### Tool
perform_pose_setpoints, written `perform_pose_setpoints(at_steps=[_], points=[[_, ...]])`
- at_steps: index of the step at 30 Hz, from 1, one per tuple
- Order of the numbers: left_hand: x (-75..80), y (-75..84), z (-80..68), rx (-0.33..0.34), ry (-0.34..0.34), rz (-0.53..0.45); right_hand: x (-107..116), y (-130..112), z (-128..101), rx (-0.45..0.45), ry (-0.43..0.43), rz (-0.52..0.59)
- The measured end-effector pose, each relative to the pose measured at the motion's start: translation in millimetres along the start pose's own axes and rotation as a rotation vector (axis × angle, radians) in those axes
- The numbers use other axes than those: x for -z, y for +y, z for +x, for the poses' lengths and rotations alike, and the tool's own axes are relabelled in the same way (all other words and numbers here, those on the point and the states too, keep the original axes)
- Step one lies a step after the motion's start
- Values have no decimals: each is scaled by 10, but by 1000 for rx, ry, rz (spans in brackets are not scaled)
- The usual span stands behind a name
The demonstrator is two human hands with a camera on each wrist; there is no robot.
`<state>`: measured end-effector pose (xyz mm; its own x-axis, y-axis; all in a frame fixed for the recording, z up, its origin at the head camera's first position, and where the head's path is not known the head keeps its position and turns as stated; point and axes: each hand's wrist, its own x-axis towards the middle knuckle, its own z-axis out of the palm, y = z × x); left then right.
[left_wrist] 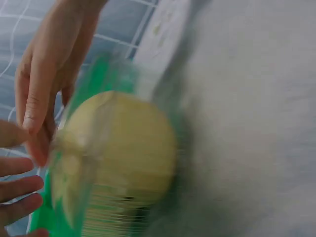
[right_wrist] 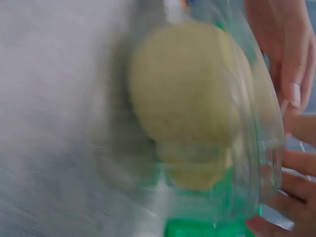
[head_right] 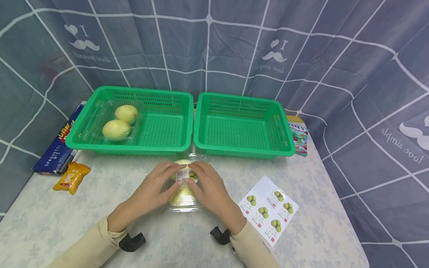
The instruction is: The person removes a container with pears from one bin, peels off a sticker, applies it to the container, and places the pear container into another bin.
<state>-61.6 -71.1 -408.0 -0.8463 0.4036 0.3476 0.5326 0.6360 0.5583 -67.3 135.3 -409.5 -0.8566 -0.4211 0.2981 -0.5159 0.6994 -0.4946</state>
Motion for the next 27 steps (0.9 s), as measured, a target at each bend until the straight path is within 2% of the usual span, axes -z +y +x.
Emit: perform_pose_setpoints(at_steps=[2, 4, 7, 12, 15, 17, 22, 27], points=[[-15, 13, -92, -27, -99, 61, -21, -24, -86, 39, -120, -45], [-40, 3, -181, -25, -192, 136, -42, -36, -161, 32, -217, -88], [-76, -42, -285, -27, -248, 245, -53, -13, -249, -7, -269, -137], [-78, -103, -375, 0, -212, 337, 14, 115, -356, -56, -218, -172], [-55, -117, -359, 25, -164, 332, 41, 151, -380, -53, -157, -189], [-51, -116, -326, 9, -139, 312, 34, 134, -371, -15, -124, -196], [-97, -88, -284, -64, -183, 285, -48, 53, -347, 71, -150, -193], [-139, -98, -381, -24, -177, 302, -49, 74, -420, 14, -123, -211]])
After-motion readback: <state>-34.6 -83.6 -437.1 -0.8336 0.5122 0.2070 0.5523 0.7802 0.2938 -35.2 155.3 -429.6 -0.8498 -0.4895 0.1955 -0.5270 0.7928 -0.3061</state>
